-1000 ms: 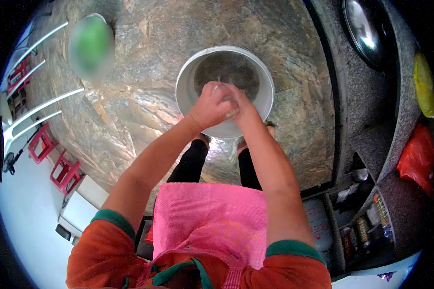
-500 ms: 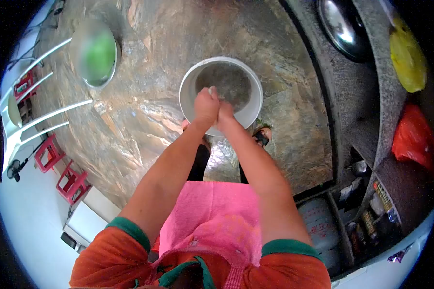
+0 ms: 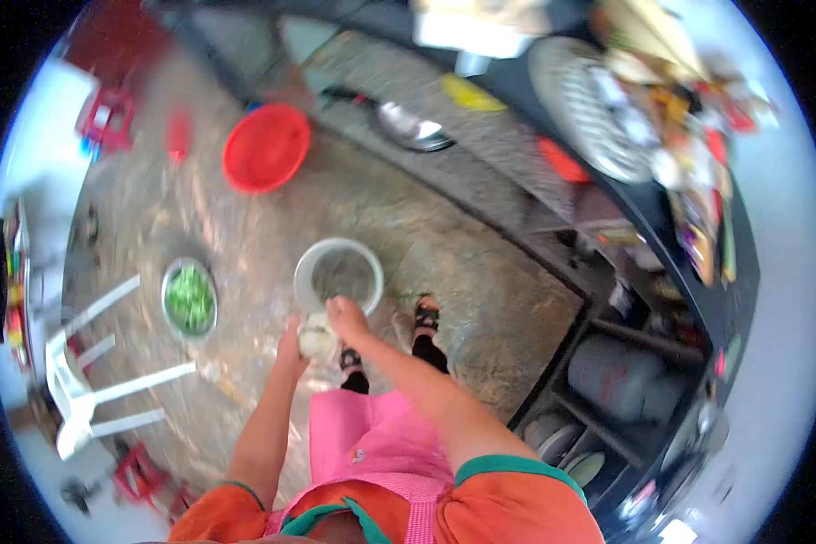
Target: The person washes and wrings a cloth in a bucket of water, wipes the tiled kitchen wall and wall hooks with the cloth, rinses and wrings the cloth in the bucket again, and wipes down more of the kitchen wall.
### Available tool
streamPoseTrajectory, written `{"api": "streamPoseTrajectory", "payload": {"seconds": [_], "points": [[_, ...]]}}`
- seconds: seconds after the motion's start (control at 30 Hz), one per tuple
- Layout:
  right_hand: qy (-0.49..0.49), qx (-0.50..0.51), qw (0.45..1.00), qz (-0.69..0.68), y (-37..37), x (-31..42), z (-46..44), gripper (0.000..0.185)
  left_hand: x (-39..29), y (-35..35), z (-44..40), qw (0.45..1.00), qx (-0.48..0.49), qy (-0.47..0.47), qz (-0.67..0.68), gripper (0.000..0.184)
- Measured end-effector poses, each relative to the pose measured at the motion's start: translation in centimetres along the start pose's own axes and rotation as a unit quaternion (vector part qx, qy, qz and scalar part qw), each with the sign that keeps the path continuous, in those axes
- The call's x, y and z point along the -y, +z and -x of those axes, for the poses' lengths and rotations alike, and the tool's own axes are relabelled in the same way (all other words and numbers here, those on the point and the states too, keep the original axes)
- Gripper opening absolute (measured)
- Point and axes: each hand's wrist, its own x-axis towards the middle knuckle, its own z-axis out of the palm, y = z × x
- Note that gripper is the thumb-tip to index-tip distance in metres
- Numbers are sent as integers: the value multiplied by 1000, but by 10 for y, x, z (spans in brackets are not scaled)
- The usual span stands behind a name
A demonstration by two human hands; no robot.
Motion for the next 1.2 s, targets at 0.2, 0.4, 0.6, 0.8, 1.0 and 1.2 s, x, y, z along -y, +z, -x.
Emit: {"api": "streamPoseTrajectory", "payload": {"seconds": [0.2,0.4,0.6,0.8,1.0,1.2], "points": [[66,-186,974,-115,-94,38,116,28,-8,60,107,948,245,-96,-178,37],[49,-362,931,13,-169,-11,251,35,32,169,204,869,274,124,-394,20],[31,-129,799,-586,-254,23,439,69,154,254,303,646,459,328,-514,24],[-254,-172,589,-748,-364,-46,561,53,300,344,468,456,692,334,-449,33],[-484,-121,475,-724,-464,-73,717,46,381,420,616,251,879,319,-250,45],[-435,-342,566,-611,-545,-42,859,50,428,497,680,211,896,311,-239,47]]}}
